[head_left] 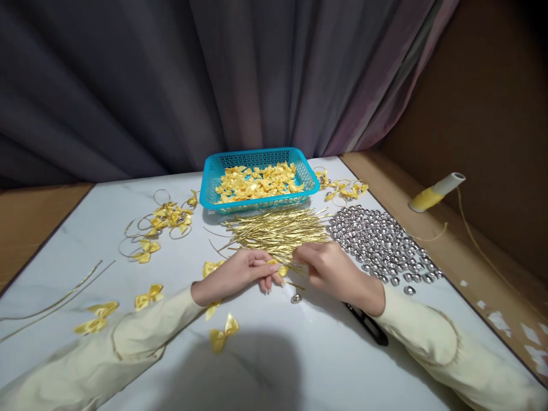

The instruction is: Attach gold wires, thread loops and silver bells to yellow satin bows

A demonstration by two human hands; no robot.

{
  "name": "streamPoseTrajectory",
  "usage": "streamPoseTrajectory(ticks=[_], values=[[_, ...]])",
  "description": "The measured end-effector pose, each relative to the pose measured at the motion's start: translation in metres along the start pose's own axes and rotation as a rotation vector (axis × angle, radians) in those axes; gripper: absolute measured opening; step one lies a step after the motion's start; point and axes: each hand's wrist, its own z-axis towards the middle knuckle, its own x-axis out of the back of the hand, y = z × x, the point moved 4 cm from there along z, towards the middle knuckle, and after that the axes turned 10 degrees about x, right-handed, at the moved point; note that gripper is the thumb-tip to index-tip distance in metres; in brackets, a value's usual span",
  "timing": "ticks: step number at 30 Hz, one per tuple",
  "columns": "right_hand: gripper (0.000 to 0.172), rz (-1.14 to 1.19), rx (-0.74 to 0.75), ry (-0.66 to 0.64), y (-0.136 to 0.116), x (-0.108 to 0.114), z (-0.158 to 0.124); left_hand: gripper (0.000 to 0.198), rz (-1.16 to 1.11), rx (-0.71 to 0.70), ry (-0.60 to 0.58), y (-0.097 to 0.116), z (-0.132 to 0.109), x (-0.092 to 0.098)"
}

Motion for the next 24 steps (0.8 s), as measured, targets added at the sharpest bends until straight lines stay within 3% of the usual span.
streamPoseTrajectory(ticks=[11, 24], values=[[0.024, 0.078, -0.048, 0.067, 0.007, -0.008, 0.001, 0.025, -0.047, -0.045, 0.046, -0.004, 0.000, -0.009], [0.022, 0.050, -0.027, 0.018, 0.004, -0.004, 0.002, 0.024, 0.325, -0.111, 0.269, -0.004, -0.006, -0.007]])
